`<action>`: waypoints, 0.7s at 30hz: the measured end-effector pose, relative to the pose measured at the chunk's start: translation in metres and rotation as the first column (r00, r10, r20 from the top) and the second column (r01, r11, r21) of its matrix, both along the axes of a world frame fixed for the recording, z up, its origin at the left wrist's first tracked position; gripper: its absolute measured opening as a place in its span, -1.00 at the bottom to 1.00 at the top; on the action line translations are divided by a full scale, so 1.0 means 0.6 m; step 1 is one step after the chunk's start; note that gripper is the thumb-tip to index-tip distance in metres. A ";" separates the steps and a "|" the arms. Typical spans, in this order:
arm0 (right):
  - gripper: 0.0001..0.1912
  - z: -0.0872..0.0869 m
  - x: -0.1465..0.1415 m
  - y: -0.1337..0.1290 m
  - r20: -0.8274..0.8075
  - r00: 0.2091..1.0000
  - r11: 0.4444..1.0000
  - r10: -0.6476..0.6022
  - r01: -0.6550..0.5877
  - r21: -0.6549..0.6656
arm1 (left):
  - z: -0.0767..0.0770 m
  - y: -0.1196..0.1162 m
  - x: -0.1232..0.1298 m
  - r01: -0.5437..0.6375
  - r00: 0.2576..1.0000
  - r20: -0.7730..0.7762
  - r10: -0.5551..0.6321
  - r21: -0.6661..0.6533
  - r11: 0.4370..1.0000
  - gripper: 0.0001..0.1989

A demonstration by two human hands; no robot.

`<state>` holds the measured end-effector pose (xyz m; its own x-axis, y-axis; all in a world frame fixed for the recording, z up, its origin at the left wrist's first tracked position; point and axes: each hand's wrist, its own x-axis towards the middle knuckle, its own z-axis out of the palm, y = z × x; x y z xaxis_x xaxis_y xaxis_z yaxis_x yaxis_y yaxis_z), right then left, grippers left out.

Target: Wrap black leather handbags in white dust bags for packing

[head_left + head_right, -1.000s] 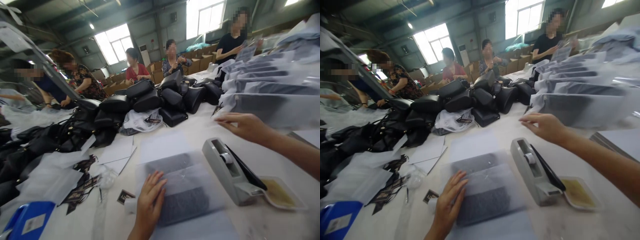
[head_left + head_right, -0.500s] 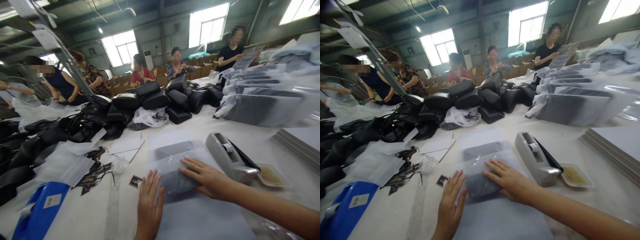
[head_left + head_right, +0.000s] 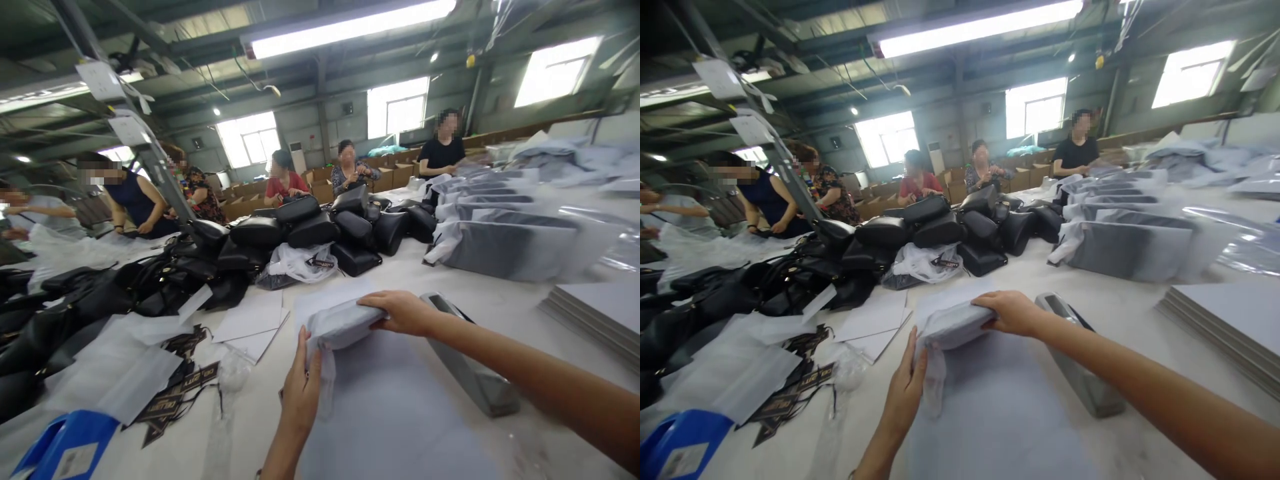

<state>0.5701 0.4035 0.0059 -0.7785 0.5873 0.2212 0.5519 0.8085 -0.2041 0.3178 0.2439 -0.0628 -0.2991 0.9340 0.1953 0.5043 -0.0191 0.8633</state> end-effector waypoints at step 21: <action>-0.54 0.024 0.615 0.205 0.031 0.589 0.583 -0.807 0.805 -0.108 | -0.009 0.090 0.122 0.239 0.964 0.121 -0.238 0.012 0.971 -0.51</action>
